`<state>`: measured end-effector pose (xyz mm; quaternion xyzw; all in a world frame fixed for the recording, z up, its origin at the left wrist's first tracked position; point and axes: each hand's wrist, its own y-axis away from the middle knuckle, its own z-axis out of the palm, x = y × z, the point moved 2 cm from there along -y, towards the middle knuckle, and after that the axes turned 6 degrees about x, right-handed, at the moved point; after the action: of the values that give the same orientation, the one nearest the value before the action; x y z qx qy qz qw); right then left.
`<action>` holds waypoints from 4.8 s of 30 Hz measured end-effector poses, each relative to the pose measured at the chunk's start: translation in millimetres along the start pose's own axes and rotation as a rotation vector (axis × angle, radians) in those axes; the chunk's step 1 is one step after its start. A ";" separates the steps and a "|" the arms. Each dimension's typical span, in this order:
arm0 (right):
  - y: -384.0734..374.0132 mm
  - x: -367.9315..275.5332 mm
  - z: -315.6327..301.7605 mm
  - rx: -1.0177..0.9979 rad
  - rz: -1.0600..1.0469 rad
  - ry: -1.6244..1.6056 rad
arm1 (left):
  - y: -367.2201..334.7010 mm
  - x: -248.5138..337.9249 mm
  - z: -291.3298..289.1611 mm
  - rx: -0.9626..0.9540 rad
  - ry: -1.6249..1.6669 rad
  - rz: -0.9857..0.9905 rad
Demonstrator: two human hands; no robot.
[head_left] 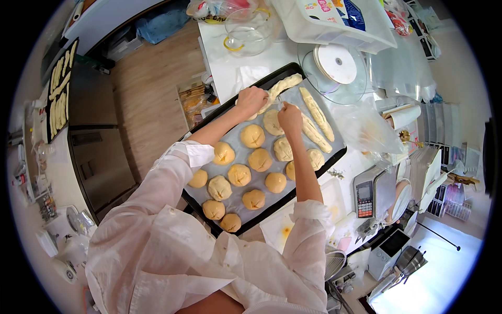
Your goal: The person scores the tops of round dough buns on a baking tray using a small blade. They then move to a second tray containing long dough rolls and score them as well. The person works methodically across the trays, preparing the dough for baking.
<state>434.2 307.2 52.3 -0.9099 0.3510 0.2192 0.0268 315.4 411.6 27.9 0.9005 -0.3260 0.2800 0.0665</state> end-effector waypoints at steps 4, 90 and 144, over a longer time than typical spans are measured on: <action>11.9 -2.6 -10.3 0.100 0.043 -0.102 | -6.4 -21.7 -15.7 0.146 0.344 -0.172; 141.8 -159.3 17.2 -0.004 -1.461 0.527 | 316.9 -162.5 -108.7 0.265 -0.122 -0.413; 329.8 -115.9 56.9 -0.082 -0.611 0.128 | 373.0 -98.0 -100.9 0.267 0.020 -0.362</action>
<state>121.8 143.4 84.0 -0.9855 0.0533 0.1575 0.0324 -25.7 205.6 35.0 0.9422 -0.1184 0.3133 -0.0007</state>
